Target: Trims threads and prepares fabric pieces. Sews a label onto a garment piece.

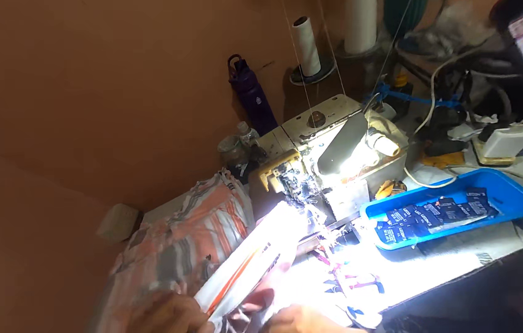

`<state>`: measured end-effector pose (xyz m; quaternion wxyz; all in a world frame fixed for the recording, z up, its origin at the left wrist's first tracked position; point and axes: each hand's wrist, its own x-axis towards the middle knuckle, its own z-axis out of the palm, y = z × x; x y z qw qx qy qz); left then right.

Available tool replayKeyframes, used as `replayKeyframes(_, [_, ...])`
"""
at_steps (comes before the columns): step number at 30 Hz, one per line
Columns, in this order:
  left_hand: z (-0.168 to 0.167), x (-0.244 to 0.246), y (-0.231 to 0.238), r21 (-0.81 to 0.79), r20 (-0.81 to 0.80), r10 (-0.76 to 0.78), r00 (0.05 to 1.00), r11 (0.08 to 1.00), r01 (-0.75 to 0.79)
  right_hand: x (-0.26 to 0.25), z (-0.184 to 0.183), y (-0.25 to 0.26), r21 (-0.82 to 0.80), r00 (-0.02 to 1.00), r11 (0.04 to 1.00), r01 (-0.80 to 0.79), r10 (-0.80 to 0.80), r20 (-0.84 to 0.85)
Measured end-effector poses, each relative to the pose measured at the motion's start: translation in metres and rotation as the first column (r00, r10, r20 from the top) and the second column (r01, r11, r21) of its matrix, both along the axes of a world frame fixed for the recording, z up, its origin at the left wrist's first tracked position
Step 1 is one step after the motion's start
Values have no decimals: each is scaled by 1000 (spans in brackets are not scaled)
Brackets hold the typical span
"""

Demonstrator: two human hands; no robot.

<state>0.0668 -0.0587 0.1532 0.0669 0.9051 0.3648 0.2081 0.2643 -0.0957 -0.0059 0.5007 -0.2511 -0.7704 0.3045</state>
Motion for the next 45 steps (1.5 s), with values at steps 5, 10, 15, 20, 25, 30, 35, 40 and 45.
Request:
replayKeyframes(5, [-1,0,0,-6,28,-16,999,1000,16,23,35,33,211,784,756,619,-612,-108])
replayKeyframes(10, [-5,1,-1,16,54,-11,999,1000,10,26,33,29,112,943,937,331,-332,-11])
replayKeyframes(15, [-9,7,5,26,60,1,998,1000,-3,14,41,22,3,979,992,126,-124,-162])
replayKeyframes(20, [-13,15,43,184,134,-98,986,980,73,22,49,19,-94,949,994,53,-79,-305])
replayKeyframes(25, [-34,23,57,50,183,-176,967,984,169,41,44,11,-454,882,870,-192,-50,-468])
replayKeyframes(30, [-35,32,55,70,191,-146,971,988,135,30,29,13,-162,852,876,455,-481,-206])
replayKeyframes(35, [-38,41,55,96,192,-140,971,988,123,11,47,-9,-112,815,846,521,-532,-227])
replayKeyframes(40, [-41,51,48,127,189,-171,967,981,149,4,63,-8,-598,679,736,-317,-264,-685])
replayKeyframes(45, [-55,54,40,99,260,-168,951,984,147,4,63,-7,-545,445,542,-640,-317,-838])
